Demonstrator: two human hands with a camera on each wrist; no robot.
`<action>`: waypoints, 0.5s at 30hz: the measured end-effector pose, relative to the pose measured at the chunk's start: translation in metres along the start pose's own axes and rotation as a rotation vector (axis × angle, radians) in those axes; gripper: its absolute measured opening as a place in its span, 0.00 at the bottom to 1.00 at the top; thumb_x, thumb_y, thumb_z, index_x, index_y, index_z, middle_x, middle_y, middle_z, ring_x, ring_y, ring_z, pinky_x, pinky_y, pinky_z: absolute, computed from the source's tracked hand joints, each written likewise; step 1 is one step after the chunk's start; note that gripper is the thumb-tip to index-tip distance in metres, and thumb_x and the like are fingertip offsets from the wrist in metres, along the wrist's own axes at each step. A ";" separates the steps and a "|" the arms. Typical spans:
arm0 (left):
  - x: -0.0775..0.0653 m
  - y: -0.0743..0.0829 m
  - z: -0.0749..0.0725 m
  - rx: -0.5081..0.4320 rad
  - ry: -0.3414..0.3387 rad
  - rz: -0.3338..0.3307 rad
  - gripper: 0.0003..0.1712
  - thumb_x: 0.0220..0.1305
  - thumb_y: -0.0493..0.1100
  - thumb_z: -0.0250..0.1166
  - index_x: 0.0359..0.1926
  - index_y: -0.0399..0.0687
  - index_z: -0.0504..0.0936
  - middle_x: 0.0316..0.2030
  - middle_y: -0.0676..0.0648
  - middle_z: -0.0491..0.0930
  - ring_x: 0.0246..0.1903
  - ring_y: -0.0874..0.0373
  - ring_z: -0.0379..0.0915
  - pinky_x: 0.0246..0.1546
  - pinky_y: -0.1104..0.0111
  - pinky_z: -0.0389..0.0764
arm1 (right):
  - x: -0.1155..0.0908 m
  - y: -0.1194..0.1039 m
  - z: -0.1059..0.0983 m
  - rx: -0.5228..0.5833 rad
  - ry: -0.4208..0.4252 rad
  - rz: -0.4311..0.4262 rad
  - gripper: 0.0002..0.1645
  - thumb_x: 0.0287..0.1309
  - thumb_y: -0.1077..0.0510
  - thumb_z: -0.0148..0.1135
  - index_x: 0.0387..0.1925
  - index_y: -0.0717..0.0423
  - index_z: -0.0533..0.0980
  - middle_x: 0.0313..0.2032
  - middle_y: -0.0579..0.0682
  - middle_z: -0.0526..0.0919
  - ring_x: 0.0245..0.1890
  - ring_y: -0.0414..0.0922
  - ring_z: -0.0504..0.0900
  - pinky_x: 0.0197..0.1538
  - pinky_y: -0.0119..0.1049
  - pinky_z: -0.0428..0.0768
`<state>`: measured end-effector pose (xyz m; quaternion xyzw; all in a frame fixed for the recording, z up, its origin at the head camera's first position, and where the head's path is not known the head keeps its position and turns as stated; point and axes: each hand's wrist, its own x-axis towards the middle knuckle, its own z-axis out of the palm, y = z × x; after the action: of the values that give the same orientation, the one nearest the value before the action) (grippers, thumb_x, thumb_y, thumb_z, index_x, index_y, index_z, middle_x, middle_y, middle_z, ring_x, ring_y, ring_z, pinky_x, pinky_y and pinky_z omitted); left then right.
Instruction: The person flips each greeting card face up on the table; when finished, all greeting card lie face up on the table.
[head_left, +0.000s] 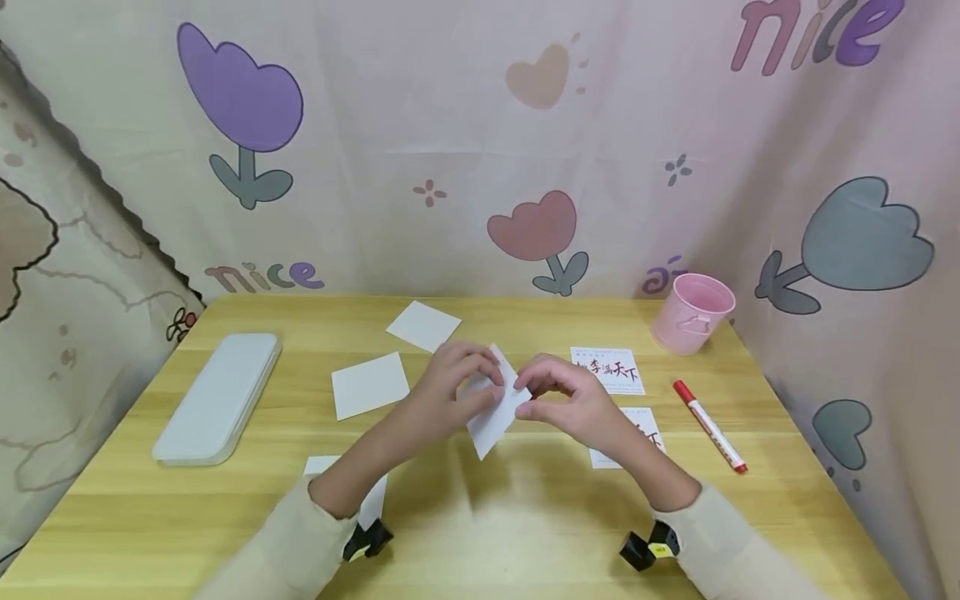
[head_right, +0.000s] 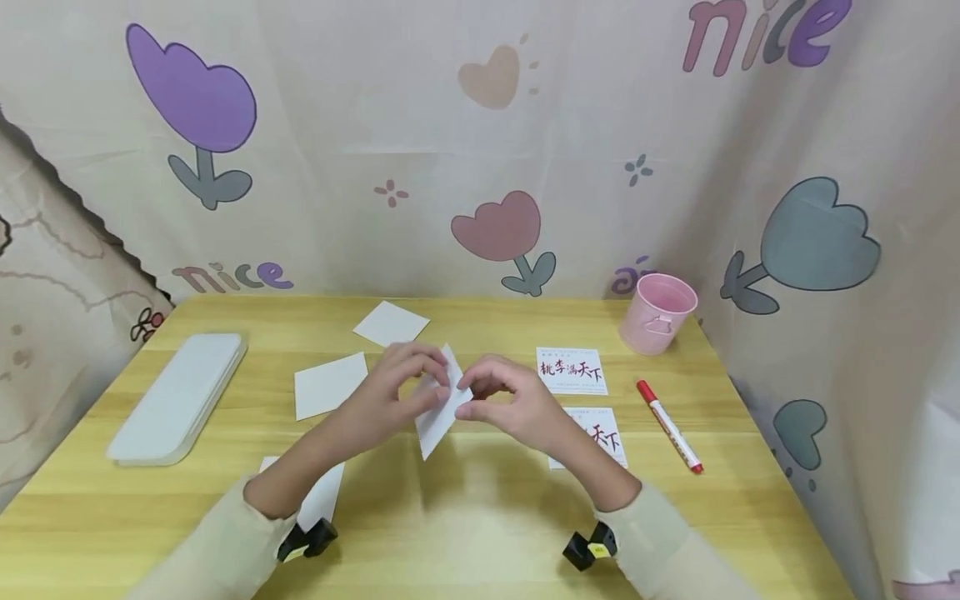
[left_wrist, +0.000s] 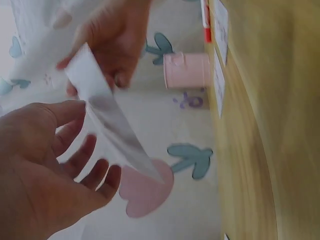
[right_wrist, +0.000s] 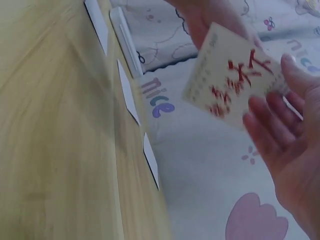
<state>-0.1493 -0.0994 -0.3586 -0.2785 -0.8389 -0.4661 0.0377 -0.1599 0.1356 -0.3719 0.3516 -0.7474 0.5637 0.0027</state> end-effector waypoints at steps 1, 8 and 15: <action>-0.002 0.003 0.001 -0.012 -0.019 0.012 0.05 0.68 0.42 0.65 0.43 0.57 0.81 0.54 0.55 0.77 0.57 0.56 0.68 0.55 0.56 0.74 | 0.000 -0.001 0.002 -0.026 0.023 -0.001 0.12 0.56 0.64 0.73 0.42 0.53 0.80 0.42 0.49 0.82 0.39 0.42 0.81 0.46 0.34 0.82; -0.010 0.014 0.008 -0.143 -0.094 0.025 0.18 0.70 0.42 0.63 0.59 0.59 0.77 0.53 0.62 0.79 0.52 0.65 0.76 0.54 0.63 0.79 | -0.003 -0.006 0.015 -0.134 0.225 0.032 0.11 0.54 0.60 0.75 0.36 0.47 0.79 0.32 0.44 0.77 0.33 0.41 0.78 0.40 0.32 0.80; -0.008 0.011 0.010 -0.144 -0.072 -0.042 0.21 0.69 0.38 0.63 0.61 0.57 0.77 0.55 0.58 0.80 0.50 0.58 0.80 0.50 0.65 0.82 | -0.003 -0.009 0.016 -0.210 0.265 -0.011 0.11 0.57 0.60 0.73 0.41 0.50 0.82 0.31 0.43 0.78 0.29 0.38 0.76 0.34 0.30 0.78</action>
<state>-0.1354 -0.0905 -0.3588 -0.2792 -0.8098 -0.5155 -0.0225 -0.1467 0.1221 -0.3710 0.2761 -0.7933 0.5240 0.1412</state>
